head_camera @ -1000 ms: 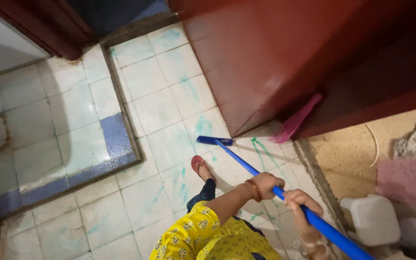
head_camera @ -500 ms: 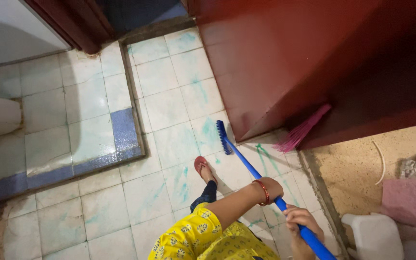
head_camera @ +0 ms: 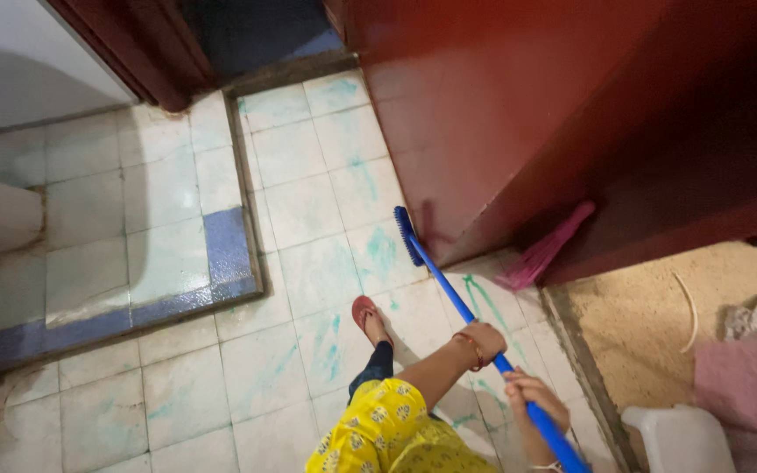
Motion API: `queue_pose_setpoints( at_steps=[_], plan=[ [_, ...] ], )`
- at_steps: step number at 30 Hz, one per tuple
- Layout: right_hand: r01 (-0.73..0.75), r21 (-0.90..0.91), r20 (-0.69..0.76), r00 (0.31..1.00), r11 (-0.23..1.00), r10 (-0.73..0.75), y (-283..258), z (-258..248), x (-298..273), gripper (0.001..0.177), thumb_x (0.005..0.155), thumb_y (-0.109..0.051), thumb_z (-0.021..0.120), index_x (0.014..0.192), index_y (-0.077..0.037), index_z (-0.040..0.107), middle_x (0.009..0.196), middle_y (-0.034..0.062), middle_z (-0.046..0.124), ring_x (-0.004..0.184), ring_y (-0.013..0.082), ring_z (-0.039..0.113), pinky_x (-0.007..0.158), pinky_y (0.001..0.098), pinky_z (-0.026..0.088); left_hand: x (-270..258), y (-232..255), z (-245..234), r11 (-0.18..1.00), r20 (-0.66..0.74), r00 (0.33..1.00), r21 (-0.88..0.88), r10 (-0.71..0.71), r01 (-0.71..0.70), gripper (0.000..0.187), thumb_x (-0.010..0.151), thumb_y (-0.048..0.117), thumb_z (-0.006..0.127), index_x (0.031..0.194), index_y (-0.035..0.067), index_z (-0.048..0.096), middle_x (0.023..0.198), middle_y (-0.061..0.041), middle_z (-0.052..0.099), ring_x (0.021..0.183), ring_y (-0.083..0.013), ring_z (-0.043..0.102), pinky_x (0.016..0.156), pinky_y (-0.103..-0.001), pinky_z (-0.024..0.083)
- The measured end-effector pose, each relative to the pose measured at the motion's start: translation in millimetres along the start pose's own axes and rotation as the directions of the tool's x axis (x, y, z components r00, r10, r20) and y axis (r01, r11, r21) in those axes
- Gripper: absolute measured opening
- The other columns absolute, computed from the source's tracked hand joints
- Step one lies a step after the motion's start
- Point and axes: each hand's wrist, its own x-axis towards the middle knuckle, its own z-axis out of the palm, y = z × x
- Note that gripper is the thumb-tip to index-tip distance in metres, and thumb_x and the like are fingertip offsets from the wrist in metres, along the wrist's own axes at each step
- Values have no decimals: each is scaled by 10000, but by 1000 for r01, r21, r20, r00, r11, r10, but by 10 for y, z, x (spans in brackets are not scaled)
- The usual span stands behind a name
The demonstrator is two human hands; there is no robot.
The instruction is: The person cleans the tiled floor of a bathroom and laundry area using a blue squeegee, pushing green liquid across the tiles and around a sink pedestal and a washing machine.
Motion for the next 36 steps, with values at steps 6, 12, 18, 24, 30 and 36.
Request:
queue_pose_setpoints(
  at_steps=[6,12,18,24,30,36],
  plan=[
    [-62,-80,92,993,995,70,406,601,103,172,811,35,765,738,9,611,922,103,732,1038,259,736,883,344,567,-420,-428,-201,959,1,961,62,-278,277,464,721,127,791,1152,23,656,1278,-204,607,1289,-382,525,1012,-473,485],
    [-96,-79,134,985,992,106,236,721,496,189,853,5,785,951,-42,629,1048,81,712,1101,236,710,921,329,560,-711,-248,-420,912,-718,618,-409,-321,-2,441,718,221,800,1080,9,666,1143,-222,655,1257,-455,509,1021,-479,444],
    [-597,-42,319,752,801,578,543,-58,404,644,908,-156,579,1534,-154,424,1558,73,460,1215,283,657,873,391,566,-708,-238,-572,960,-322,928,-259,-188,104,278,863,356,722,804,91,661,961,-95,665,1088,-351,628,966,-546,482],
    [122,-165,479,878,979,-29,371,-728,-94,683,826,-219,684,1441,-10,471,1463,222,476,1357,377,494,1060,465,435,-533,-43,-638,998,-58,996,-34,-63,61,210,724,240,746,916,153,756,1036,-79,702,1116,-316,618,955,-700,436],
    [231,64,515,826,971,-230,589,-1349,-62,469,979,-272,581,1398,-66,539,1389,182,581,1321,329,569,1141,414,432,-334,262,-639,980,-80,986,-118,149,-158,231,679,285,746,882,176,765,852,-112,732,877,-344,701,838,-491,565],
    [214,144,416,873,966,-255,348,-1119,83,354,987,-239,579,1293,-65,540,1280,169,586,1212,311,583,1061,406,455,-610,555,-284,870,-399,901,-370,168,-326,197,867,301,694,742,151,667,699,-112,660,760,-336,667,752,-475,534]
  ],
)
